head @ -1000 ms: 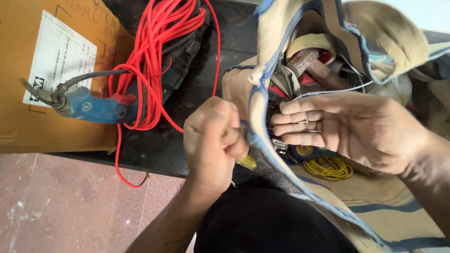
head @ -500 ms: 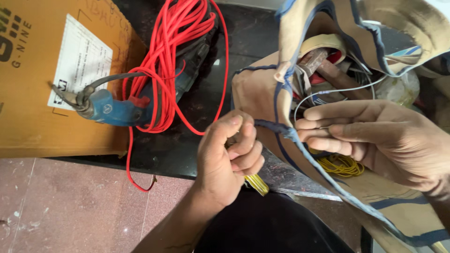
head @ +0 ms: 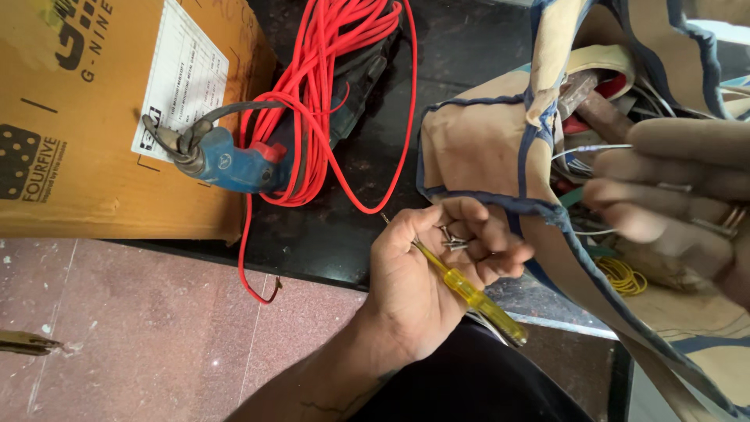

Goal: The person looks through a container of metal parts and then searches through a tool bag filled with electrical supplies, eventually selecting a yellow tester and several screws.

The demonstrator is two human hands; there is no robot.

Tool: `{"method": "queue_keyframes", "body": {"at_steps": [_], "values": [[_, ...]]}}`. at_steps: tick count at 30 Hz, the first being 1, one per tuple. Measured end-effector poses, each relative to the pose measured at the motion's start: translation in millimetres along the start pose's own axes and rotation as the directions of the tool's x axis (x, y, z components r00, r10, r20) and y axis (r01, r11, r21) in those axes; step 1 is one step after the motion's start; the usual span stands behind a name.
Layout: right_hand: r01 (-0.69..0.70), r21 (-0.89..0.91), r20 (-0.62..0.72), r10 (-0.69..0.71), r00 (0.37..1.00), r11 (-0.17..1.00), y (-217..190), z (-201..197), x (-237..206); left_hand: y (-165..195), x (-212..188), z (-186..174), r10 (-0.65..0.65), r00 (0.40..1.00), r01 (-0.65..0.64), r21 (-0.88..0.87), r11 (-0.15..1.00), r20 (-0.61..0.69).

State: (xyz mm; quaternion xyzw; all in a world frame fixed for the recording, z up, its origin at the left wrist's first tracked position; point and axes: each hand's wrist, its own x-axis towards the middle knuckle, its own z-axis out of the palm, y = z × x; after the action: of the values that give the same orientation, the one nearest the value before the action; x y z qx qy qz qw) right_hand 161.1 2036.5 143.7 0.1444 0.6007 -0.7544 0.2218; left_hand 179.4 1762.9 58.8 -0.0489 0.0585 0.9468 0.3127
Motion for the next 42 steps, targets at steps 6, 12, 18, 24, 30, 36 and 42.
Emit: {"method": "queue_keyframes", "body": {"at_steps": [6, 12, 18, 24, 30, 36, 42], "values": [[0.103, -0.177, -0.045, -0.113, 0.993, 0.979, 2, 49, -16, -12, -7, 4, 0.025, 0.999, -0.023, -0.083, 0.996, 0.024], [0.102, -0.386, 0.064, -0.084, 0.994, 0.917, 5, 138, -44, -27, -26, -3, 0.076, 0.989, -0.026, -0.354, 0.935, 0.128], [0.315, -0.513, 0.317, -0.165, 0.934, 0.799, 4, 131, -64, -55, -42, 0, 0.234, 0.971, -0.217, -0.258, 0.942, 0.039], [0.646, -0.622, 0.555, -0.333, 0.762, 0.443, 15, 124, -102, -72, -89, 21, 0.381, 0.924, -0.376, -0.104, 0.921, 0.028], [0.580, -0.760, 0.633, -0.133, 0.762, -0.292, 80, 121, -131, -88, -136, 20, 0.475, 0.880, -0.471, -0.121, 0.874, 0.011], [0.677, -0.736, 0.655, -0.281, 0.701, -0.026, 99, 156, -148, -81, -172, 5, 0.556, 0.812, -0.573, -0.059, 0.817, -0.180], [0.554, -0.697, 0.361, -0.445, 0.819, 0.456, 128, 229, -166, -41, -246, -16, 0.647, 0.760, -0.645, -0.198, 0.738, -0.062]]}}
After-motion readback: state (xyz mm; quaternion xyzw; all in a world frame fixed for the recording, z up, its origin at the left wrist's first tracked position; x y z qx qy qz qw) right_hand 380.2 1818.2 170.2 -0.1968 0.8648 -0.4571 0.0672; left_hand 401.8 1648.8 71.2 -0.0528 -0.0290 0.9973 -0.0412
